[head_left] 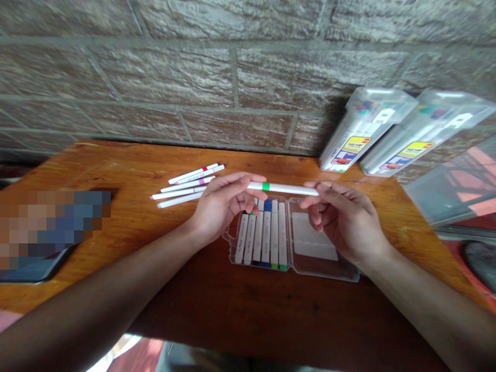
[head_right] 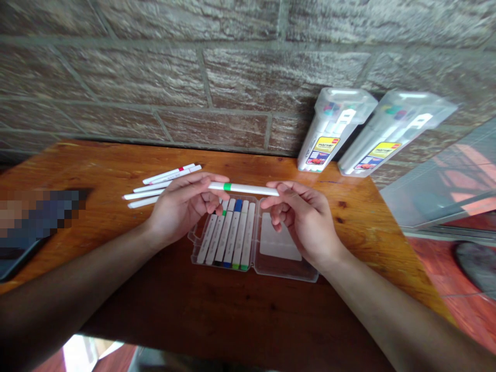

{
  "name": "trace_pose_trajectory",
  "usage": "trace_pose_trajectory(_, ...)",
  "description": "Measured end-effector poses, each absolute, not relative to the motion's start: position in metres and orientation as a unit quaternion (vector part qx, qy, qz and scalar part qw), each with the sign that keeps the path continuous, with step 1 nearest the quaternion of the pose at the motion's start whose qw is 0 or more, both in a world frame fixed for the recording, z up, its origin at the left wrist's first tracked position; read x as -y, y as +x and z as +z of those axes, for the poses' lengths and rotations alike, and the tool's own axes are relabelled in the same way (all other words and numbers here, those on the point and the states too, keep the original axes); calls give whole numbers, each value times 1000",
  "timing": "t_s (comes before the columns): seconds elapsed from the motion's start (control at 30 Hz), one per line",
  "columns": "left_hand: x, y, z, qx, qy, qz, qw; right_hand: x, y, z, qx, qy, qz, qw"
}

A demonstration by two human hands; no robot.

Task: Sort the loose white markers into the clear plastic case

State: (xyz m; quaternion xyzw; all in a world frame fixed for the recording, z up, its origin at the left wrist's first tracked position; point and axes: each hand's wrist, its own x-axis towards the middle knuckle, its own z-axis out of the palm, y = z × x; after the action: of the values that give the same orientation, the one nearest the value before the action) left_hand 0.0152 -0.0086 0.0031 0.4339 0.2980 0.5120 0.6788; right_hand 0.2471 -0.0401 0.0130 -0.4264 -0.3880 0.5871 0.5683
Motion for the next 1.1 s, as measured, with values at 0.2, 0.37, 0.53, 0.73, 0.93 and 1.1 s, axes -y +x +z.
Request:
trace_pose_trajectory(0.2,10,14,4,-269,453,504,684,37,248,12,374,-437,585,572)
trace_pose_trajectory(0.37,11,14,3,-251,475,498,681,36,247,14,359,-460,579,570)
trace_pose_trajectory(0.53,12,11,1,-237,500,489,674,35,248,14,346,-471,578,570)
trace_pose_trajectory(0.73,12,10,-1,-241,526,484,656,34,247,14,334,-474,581,571)
trace_pose_trajectory(0.93,14,12,1,-251,530,487,647,33,246,16,326,-477,577,577)
trace_pose_trajectory(1.1,13,13,3,-282,513,483,651,33,247,13,345,-481,561,579)
